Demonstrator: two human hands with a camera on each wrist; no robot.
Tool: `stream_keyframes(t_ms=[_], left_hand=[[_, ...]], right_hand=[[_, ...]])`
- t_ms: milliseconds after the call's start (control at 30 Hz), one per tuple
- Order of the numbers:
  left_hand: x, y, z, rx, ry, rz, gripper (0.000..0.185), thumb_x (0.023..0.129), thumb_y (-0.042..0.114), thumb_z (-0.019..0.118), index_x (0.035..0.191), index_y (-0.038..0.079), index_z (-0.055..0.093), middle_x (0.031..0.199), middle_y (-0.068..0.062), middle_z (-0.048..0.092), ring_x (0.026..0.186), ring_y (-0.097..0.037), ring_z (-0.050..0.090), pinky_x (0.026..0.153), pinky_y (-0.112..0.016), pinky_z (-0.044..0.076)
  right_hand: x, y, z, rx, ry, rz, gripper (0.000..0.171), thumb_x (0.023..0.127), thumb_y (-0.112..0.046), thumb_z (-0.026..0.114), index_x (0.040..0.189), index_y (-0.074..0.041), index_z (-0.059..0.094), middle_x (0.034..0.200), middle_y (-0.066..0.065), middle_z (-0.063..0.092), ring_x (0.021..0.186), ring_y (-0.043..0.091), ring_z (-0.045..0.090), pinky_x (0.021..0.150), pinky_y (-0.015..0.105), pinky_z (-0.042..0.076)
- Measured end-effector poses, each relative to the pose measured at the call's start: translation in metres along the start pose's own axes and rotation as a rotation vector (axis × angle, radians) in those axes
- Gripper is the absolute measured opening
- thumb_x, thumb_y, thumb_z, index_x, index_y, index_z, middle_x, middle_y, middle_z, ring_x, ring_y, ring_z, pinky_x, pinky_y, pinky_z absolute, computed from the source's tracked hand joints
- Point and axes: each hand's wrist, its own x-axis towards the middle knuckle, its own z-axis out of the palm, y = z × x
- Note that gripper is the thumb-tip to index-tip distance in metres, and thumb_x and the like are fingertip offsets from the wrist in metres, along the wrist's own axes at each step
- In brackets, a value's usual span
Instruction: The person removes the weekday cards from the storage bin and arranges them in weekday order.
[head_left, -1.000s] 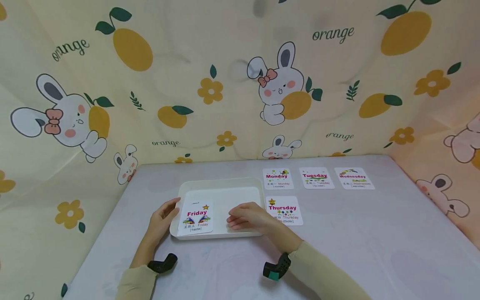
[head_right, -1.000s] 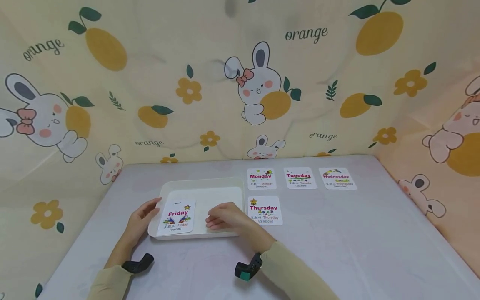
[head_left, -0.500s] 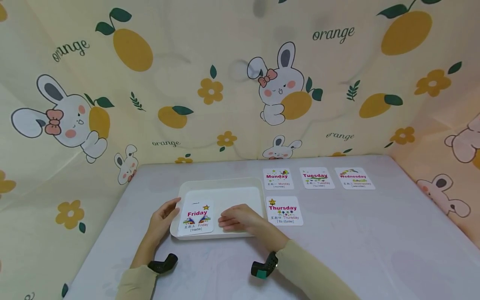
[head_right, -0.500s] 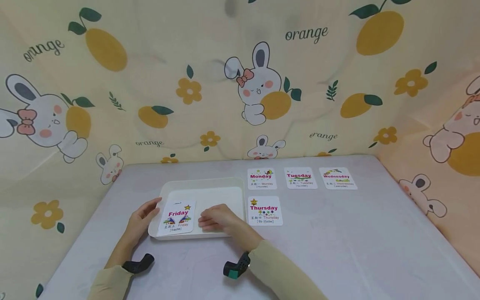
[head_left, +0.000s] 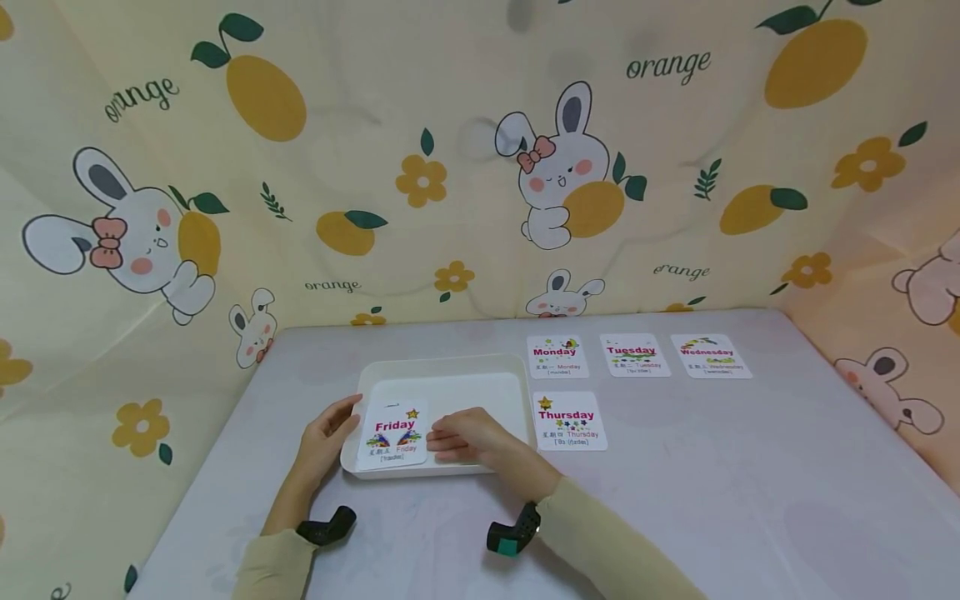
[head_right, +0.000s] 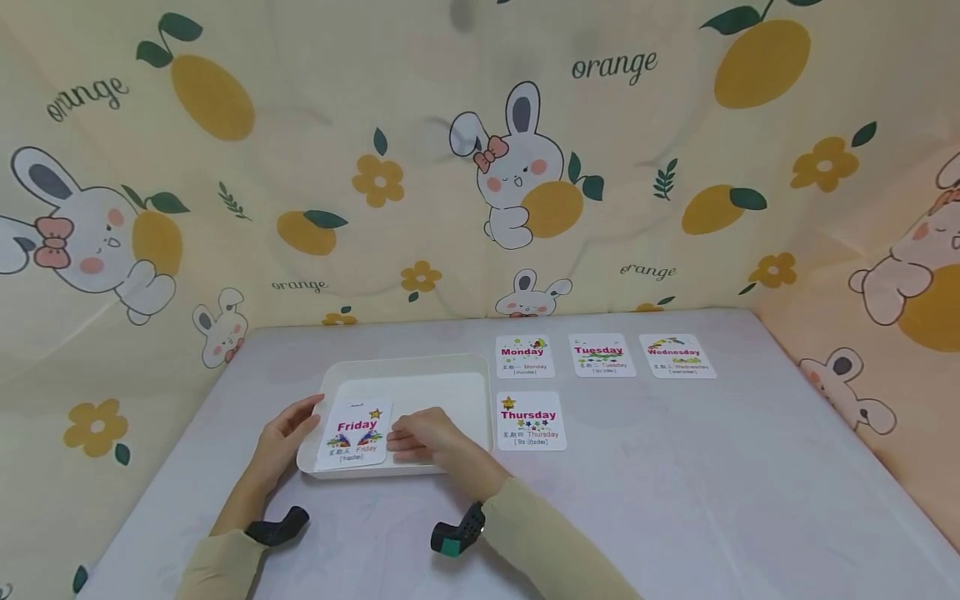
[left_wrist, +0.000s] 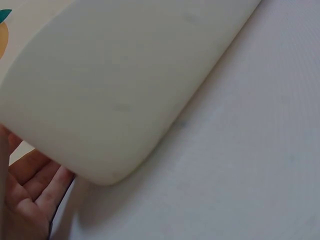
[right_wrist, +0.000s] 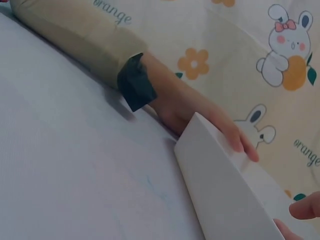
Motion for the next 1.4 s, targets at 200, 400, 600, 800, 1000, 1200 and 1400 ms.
stream_keyframes(t_ms=[200,400,600,800,1000,1200,1400], left_hand=[[0.000,-0.001,-0.002,0.000,-0.002,-0.002,0.044,0.098,0.024,0.054,0.141,0.013,0.047,0.153,-0.011,0.042,0.144,-0.028,0.037,0.120,-0.043,0.030],[-0.001,0.000,-0.003,0.006,0.004,-0.003,0.044,0.098,0.023,0.054,0.141,0.013,0.048,0.153,-0.011,0.042,0.144,-0.028,0.037,0.119,-0.043,0.030],[0.000,0.000,-0.003,-0.003,0.000,-0.003,0.044,0.099,0.023,0.054,0.141,0.013,0.047,0.153,-0.010,0.041,0.144,-0.025,0.037,0.120,-0.043,0.029],[-0.001,0.002,-0.004,-0.003,0.003,-0.013,0.044,0.099,0.023,0.053,0.141,0.014,0.047,0.154,-0.010,0.040,0.145,-0.027,0.036,0.120,-0.043,0.029],[-0.001,0.002,-0.004,0.003,0.003,-0.009,0.043,0.099,0.023,0.053,0.141,0.015,0.048,0.153,-0.010,0.042,0.144,-0.027,0.038,0.120,-0.045,0.030],[0.000,0.001,-0.003,0.002,-0.002,-0.004,0.043,0.099,0.023,0.053,0.141,0.014,0.047,0.152,-0.010,0.042,0.143,-0.027,0.038,0.120,-0.045,0.030],[0.000,0.000,-0.001,-0.006,-0.001,-0.003,0.043,0.098,0.022,0.054,0.140,0.013,0.048,0.152,-0.011,0.042,0.143,-0.029,0.038,0.120,-0.047,0.030]], right_hand=[[0.003,0.000,0.005,0.085,0.033,0.043,0.031,0.093,-0.009,0.059,0.120,0.006,0.059,0.110,0.021,0.072,0.088,0.019,0.075,0.078,0.030,0.061],[0.003,0.000,0.007,0.159,0.061,0.066,0.033,0.091,-0.006,0.060,0.122,0.006,0.058,0.110,0.021,0.072,0.084,0.019,0.075,0.076,0.029,0.061],[-0.001,-0.006,0.014,0.215,0.115,0.072,0.033,0.089,-0.005,0.061,0.119,0.007,0.060,0.106,0.019,0.073,0.067,0.011,0.070,0.072,0.026,0.061],[0.001,-0.007,0.018,0.211,0.122,0.060,0.034,0.089,-0.004,0.061,0.121,0.007,0.059,0.101,0.017,0.073,0.063,0.009,0.068,0.066,0.022,0.060],[0.005,-0.005,0.021,0.188,0.131,0.039,0.032,0.091,-0.006,0.060,0.120,0.008,0.060,0.106,0.019,0.073,0.064,0.009,0.068,0.067,0.022,0.060],[0.003,-0.004,0.023,0.181,0.184,0.000,0.036,0.089,-0.003,0.058,0.123,0.010,0.056,0.112,0.023,0.069,0.069,0.011,0.068,0.069,0.025,0.061],[0.002,-0.005,0.021,0.139,0.189,-0.002,0.035,0.091,-0.006,0.058,0.123,0.008,0.058,0.111,0.022,0.071,0.066,0.008,0.068,0.062,0.021,0.059]])
